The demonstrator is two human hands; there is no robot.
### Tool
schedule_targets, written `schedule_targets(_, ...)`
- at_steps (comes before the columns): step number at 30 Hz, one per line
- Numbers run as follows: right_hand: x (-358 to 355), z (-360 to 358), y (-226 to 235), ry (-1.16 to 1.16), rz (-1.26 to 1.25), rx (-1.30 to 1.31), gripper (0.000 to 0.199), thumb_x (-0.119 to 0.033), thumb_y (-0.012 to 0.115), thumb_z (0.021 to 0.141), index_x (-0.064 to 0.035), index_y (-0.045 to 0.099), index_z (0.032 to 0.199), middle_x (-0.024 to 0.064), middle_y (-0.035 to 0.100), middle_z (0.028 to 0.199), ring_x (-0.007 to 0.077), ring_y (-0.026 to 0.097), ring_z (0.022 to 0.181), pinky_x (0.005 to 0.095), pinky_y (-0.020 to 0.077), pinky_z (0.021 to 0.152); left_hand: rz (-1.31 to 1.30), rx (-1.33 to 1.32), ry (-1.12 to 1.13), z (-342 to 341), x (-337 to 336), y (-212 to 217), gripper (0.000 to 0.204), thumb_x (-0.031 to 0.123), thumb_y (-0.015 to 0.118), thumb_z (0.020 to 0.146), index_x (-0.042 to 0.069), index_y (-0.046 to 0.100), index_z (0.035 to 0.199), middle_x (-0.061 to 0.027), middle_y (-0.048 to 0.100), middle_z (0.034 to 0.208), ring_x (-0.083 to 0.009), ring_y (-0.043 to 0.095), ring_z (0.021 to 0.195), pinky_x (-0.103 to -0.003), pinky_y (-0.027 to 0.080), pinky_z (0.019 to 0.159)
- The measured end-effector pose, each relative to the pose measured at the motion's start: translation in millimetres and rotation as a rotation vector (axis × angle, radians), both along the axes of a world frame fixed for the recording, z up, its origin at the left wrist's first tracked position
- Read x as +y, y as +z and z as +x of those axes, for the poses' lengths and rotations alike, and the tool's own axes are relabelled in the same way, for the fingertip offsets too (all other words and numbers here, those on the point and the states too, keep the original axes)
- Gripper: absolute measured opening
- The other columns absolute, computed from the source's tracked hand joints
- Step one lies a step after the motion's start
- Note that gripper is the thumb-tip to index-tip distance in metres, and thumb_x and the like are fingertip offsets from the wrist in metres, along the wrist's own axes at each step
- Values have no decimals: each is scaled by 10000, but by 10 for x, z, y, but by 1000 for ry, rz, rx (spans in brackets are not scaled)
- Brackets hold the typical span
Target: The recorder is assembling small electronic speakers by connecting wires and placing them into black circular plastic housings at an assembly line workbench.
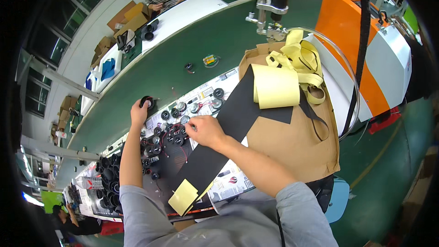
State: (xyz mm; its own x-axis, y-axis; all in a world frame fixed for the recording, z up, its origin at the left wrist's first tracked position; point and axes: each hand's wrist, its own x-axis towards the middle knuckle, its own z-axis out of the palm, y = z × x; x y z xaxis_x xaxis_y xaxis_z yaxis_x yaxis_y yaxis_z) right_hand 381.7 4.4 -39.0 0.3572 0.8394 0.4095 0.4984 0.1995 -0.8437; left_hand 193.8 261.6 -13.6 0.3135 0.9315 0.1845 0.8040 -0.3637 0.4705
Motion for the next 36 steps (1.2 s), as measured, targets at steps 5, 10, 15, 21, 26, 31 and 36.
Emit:
schedule_targets(5,-10,24,-14,-29,-20,7,215,-203,619,836,-27,635,714,144,655,720,339,641,668,434,514,623,650,309,-124,160,305,129,413,164,642,846,34,590,1234,-188,622,1159,-342,561,1135,-420,448,965)
schedule_targets(10,-1,20,-44,-52,14,7,218,-205,621,842,-32,626,709,138,650,708,341,634,646,432,509,596,185,31,-429,1215,-93,430,448,272,676,848,40,591,1221,-199,616,1163,-349,585,1080,-432,466,943)
schedule_targets(15,-13,39,46,-99,13,78,180,-175,638,835,-37,632,720,135,634,686,344,625,615,439,505,587,192,228,-346,1759,138,-158,497,386,671,849,16,632,1179,-200,638,1141,-367,623,1051,-398,492,902)
schedule_targets(21,-33,86,135,-288,247,146,210,-131,648,830,-29,621,1011,144,635,961,344,642,791,419,530,679,-575,-464,-447,1331,-392,347,368,298,594,955,-17,643,1140,-68,666,830,-116,611,701,-263,508,666)
schedule_targets(26,-100,-96,209,61,385,-138,372,-113,690,797,-41,599,1151,121,610,1149,313,649,963,381,557,772,-1000,-475,-589,343,-1494,528,296,189,540,993,-6,597,1208,-55,665,873,-98,617,703,-241,532,650)
schedule_targets(31,-203,-313,221,350,299,-288,379,-99,740,759,-44,651,1124,107,670,1017,290,669,885,361,557,755,-1157,-575,-478,-313,-1937,428,489,82,661,893,7,497,1347,-49,642,820,-119,651,725,-235,558,640)
schedule_targets(36,-326,-485,268,650,-15,-446,321,-225,790,722,-66,687,981,74,633,884,272,642,785,359,526,673,-1181,-548,-373,-739,-2315,254,481,41,633,888,-6,508,1350,-73,682,841,-139,674,729,-242,559,627)
